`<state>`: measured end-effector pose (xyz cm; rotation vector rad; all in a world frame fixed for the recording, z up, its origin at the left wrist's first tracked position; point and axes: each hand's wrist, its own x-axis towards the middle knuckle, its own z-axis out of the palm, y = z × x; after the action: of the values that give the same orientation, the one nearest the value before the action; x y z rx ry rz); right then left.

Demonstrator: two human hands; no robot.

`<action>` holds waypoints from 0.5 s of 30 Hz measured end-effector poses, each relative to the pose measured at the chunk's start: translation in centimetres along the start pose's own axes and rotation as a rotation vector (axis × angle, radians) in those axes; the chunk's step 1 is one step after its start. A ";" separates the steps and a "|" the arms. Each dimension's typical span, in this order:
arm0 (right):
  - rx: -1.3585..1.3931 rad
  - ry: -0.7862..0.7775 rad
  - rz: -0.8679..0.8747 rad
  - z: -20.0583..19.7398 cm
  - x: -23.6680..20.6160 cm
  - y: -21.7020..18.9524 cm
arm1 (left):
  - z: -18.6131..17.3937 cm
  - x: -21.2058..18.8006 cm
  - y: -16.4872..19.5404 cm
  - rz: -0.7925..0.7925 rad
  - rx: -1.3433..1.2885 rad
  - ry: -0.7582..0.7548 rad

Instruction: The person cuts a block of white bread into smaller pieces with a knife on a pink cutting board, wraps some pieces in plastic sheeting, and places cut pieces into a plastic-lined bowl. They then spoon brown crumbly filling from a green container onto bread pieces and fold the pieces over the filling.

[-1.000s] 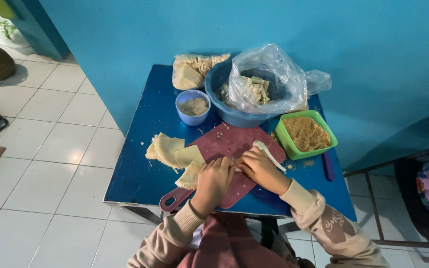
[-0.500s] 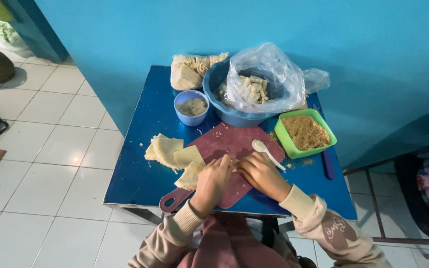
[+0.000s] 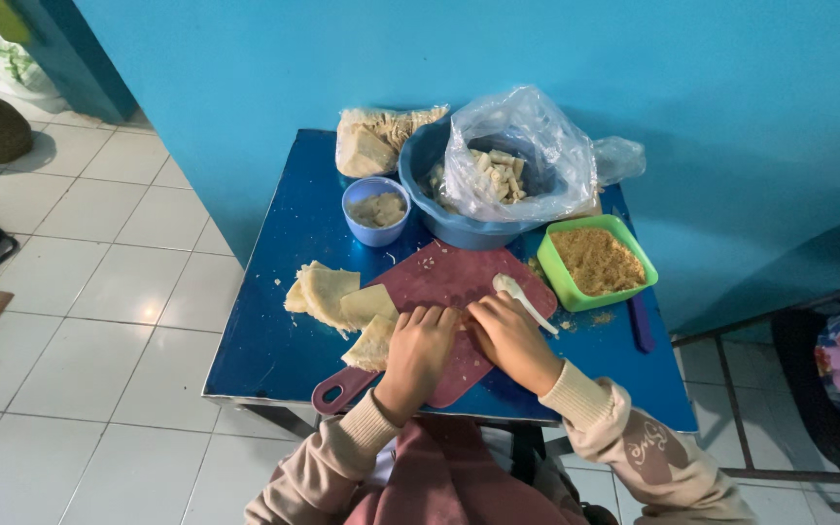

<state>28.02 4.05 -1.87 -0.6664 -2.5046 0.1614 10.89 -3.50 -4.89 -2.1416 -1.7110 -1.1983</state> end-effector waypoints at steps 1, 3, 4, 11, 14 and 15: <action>-0.017 0.024 -0.015 0.1 0.0 0.0 | 0.0 0.1 0.1 0.000 0.010 0.006; -0.076 0.060 -0.012 0.5 0.1 -0.1 | 0.2 0.5 0.4 -0.036 0.110 0.000; -0.106 0.076 -0.011 0.7 0.0 -0.1 | 0.2 0.6 0.5 -0.055 0.158 -0.003; -0.387 0.038 -0.108 1.9 -1.9 -0.5 | 0.7 -0.1 0.9 -0.095 0.140 -0.017; -0.451 0.039 -0.102 2.4 -3.2 -1.4 | 0.3 -0.9 1.0 -0.051 0.126 -0.017; -0.457 0.032 -0.094 2.6 -3.3 -1.6 | 0.2 -1.1 1.1 -0.048 0.132 -0.035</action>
<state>28.39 1.13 -5.24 -0.7157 -2.5526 -0.4656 11.87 -4.63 -5.37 -2.0670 -1.8112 -1.0333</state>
